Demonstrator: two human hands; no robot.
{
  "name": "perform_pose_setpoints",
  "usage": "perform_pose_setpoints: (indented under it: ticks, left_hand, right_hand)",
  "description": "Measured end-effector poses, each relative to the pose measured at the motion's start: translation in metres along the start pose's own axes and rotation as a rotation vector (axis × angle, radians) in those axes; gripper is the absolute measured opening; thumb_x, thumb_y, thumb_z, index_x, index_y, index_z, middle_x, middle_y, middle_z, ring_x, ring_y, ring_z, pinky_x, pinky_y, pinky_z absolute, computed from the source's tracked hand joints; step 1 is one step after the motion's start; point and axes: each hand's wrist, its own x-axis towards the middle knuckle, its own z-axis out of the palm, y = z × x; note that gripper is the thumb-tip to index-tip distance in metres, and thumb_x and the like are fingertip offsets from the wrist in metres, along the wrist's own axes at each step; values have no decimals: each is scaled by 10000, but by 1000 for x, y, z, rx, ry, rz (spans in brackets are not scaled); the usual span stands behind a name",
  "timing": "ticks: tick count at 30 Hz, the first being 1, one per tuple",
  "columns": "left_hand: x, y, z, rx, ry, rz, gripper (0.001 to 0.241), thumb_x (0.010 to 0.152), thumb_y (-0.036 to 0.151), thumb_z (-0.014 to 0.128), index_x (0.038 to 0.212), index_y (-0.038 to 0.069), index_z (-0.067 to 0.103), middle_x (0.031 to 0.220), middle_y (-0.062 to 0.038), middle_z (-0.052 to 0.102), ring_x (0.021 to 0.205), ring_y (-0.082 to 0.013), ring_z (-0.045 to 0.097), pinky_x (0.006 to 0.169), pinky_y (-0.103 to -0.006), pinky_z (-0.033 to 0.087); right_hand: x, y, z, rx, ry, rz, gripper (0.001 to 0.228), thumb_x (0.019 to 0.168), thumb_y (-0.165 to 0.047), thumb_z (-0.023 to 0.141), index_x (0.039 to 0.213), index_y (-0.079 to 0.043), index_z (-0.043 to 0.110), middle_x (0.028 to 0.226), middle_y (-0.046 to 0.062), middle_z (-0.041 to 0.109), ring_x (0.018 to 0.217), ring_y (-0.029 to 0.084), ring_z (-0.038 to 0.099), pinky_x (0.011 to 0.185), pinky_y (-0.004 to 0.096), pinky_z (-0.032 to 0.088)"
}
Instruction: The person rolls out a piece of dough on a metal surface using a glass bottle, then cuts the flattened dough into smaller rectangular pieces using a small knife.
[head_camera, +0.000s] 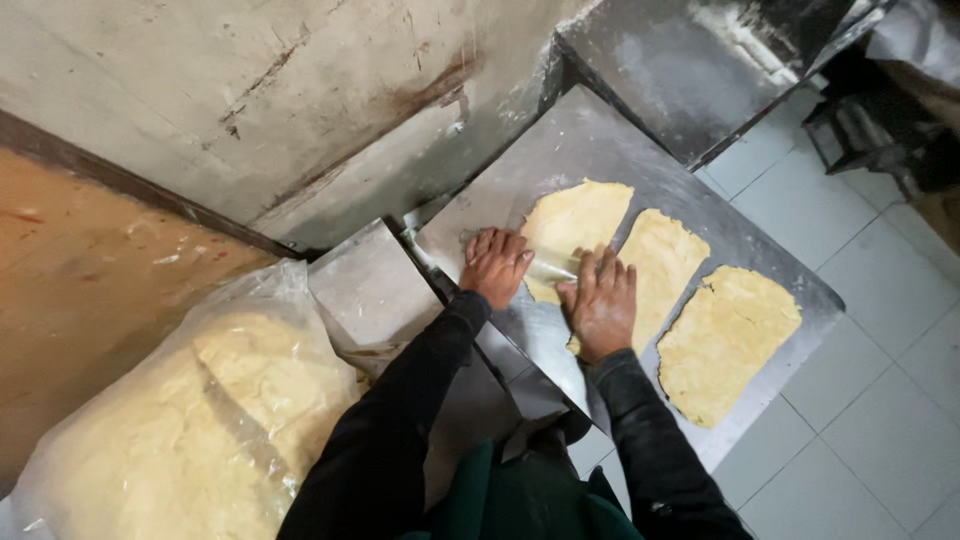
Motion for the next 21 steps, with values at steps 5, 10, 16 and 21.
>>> perform_pose_setpoints:
  ticks: [5,10,16,21]
  left_hand:
    - [-28,-8,1,23,-42,6,351,997,392,579,1233,135,611,1261,-90,599,1276,-314,488,1104,-542,293]
    - [-45,-27,10,-61,-34,130,464,958,388,596,1340,126,568,1363,-82,555,1374,-315,432,1148,-529,303]
    - [-8,-12,-13,-117,-264,105,416,990,416,605,1319,162,598,1406,-65,550,1372,-300,473,1153,-561,284]
    - [11,62,-13,-228,151,285,408,1009,356,584,1320,94,607,1430,-224,517,1352,-410,463,1142,-574,313]
  right_hand:
    - [-15,-31,-22,-131,66,2,641,929,-410,669,1371,41,558,1281,356,579,1202,502,552,1073,592,410]
    - [-7,-23,-27,79,-186,38,710,672,-531,794,1168,-41,662,1021,198,653,959,393,616,809,508,468]
    - [-15,-23,-38,79,-259,82,624,766,-545,785,1108,-36,669,938,161,702,907,340,689,801,473,524]
    - [-67,22,-74,392,-322,660,680,755,-558,804,1093,13,656,964,216,715,892,362,708,806,458,562]
